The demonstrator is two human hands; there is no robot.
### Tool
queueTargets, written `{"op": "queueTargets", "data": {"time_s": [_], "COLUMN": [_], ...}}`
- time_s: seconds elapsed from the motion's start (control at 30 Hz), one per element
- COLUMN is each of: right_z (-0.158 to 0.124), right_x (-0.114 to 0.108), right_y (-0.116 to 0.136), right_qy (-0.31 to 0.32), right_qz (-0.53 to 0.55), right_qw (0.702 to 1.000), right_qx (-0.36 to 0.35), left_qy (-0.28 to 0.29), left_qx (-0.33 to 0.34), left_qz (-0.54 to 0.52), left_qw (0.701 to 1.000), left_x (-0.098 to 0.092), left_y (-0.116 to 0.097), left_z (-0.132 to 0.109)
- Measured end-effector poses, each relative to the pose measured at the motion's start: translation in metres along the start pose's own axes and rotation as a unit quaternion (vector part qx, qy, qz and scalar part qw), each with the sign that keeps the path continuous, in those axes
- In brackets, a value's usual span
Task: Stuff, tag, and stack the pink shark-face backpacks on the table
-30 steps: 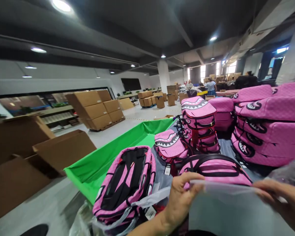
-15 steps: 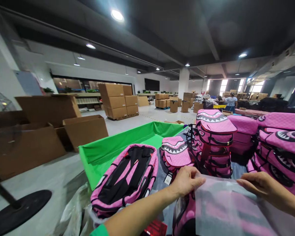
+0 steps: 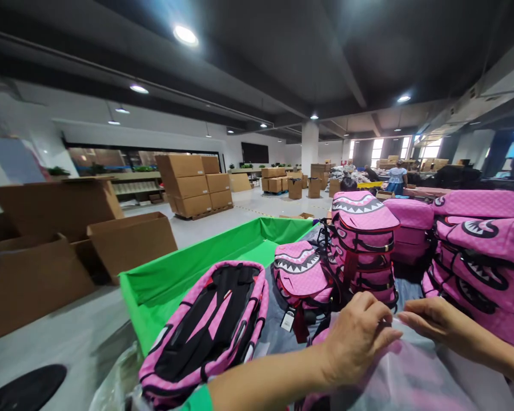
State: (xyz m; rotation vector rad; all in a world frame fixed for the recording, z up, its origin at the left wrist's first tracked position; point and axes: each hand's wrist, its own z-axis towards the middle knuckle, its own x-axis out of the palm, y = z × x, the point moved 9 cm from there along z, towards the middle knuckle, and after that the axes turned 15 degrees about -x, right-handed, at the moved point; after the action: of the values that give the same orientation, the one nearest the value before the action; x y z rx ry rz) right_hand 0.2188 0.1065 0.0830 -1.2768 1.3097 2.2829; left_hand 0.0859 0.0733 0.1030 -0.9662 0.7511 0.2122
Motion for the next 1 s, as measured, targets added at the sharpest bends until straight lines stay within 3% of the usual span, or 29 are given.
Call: {"op": "queueTargets", "data": {"time_s": [0.1, 0.23, 0.33, 0.4, 0.5, 0.67, 0.73, 0.83, 0.9, 1.0], "right_z": [-0.003, -0.028, -0.047, -0.054, -0.057, -0.073, -0.075, -0.071, -0.067, -0.062], "right_x": [0.001, 0.0, -0.005, -0.013, -0.017, -0.023, -0.018, -0.009, -0.004, -0.004], "right_y": [-0.002, -0.019, -0.028, -0.025, -0.011, 0.023, 0.029, 0.021, 0.015, 0.019], "right_qy": [0.007, 0.021, -0.031, -0.099, -0.173, -0.279, -0.259, -0.183, -0.124, -0.033], "right_qz": [0.027, 0.126, 0.178, 0.133, -0.001, -0.18, -0.164, -0.065, 0.005, 0.082], "right_qw": [1.0, 0.991, 0.983, 0.986, 0.984, 0.932, 0.935, 0.972, 0.99, 0.996], "right_qx": [0.0, 0.028, 0.037, 0.012, -0.033, -0.143, -0.176, -0.134, -0.068, 0.003], "left_qy": [0.0, 0.036, 0.07, 0.076, 0.056, 0.015, -0.016, -0.04, -0.008, 0.065], "left_qx": [-0.034, -0.054, -0.087, -0.101, -0.098, -0.057, -0.044, -0.048, -0.052, -0.058], "left_qz": [-0.141, -0.228, -0.296, -0.321, -0.287, -0.238, -0.183, -0.03, 0.032, 0.033], "left_qw": [0.989, 0.971, 0.949, 0.939, 0.951, 0.969, 0.982, 0.998, 0.998, 0.996], "left_x": [0.002, 0.002, 0.007, 0.009, 0.009, 0.001, -0.007, -0.016, -0.017, -0.016], "left_y": [0.02, 0.025, 0.032, 0.037, 0.043, 0.038, 0.031, 0.019, 0.012, 0.007], "left_z": [-0.014, -0.018, -0.013, -0.01, -0.008, -0.013, -0.017, -0.023, -0.026, -0.034]}}
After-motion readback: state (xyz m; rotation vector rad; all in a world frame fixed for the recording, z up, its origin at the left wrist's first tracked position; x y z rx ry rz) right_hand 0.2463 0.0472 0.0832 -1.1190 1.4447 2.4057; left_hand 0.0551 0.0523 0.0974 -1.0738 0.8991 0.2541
